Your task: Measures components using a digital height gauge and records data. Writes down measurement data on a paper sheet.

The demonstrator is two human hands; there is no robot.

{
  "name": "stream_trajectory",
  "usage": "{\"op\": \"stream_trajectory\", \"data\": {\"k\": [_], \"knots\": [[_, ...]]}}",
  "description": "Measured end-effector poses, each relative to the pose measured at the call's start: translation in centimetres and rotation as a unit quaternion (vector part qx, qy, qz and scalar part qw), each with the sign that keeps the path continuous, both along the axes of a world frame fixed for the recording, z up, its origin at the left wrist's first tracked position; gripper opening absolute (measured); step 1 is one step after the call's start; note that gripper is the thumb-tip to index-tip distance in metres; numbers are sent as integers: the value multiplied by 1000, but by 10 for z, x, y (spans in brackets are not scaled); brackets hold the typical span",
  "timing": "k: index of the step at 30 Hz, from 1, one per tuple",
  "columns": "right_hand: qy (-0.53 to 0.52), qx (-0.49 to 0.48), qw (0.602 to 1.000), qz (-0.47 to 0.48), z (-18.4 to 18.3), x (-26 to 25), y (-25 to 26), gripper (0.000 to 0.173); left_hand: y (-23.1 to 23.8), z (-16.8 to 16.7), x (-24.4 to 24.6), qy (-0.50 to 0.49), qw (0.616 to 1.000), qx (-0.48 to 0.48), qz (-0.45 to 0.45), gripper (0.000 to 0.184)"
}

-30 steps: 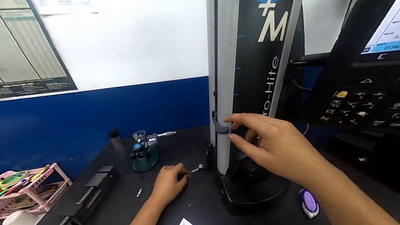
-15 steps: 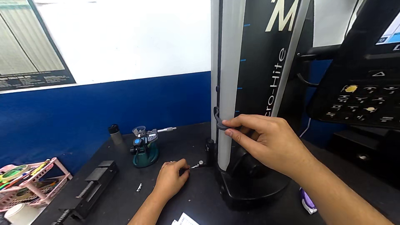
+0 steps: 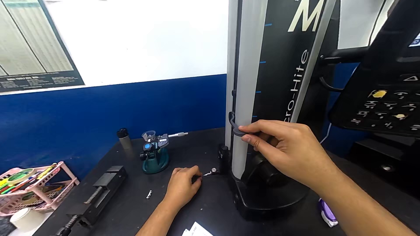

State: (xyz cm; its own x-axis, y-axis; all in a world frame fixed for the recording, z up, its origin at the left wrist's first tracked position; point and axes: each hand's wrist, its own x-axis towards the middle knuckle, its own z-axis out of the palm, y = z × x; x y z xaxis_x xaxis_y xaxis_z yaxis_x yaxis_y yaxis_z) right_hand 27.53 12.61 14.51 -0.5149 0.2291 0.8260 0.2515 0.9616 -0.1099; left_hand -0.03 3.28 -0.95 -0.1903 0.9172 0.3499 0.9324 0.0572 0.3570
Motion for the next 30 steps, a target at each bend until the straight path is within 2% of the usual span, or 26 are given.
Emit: {"op": "stream_trajectory", "data": {"k": [17, 22, 26, 28, 30], "knots": [[-3, -25, 1000, -6, 2, 2, -1, 23, 2, 4, 4, -2, 1000, -16, 0, 26], [-73, -37, 997, -8, 14, 16, -3, 30, 0, -1, -1, 2, 1000, 7, 2, 24], [-96, -65, 993, -38, 35, 45, -7, 29, 4, -12, -6, 12, 997, 68, -19, 21], [-94, -92, 988, -79, 48, 67, -9, 25, 0, -7, -6, 3, 998, 51, -38, 22], [-85, -131, 975, -155, 60, 92, -9, 30, -2, -1, -6, -7, 998, 35, -57, 24]]}}
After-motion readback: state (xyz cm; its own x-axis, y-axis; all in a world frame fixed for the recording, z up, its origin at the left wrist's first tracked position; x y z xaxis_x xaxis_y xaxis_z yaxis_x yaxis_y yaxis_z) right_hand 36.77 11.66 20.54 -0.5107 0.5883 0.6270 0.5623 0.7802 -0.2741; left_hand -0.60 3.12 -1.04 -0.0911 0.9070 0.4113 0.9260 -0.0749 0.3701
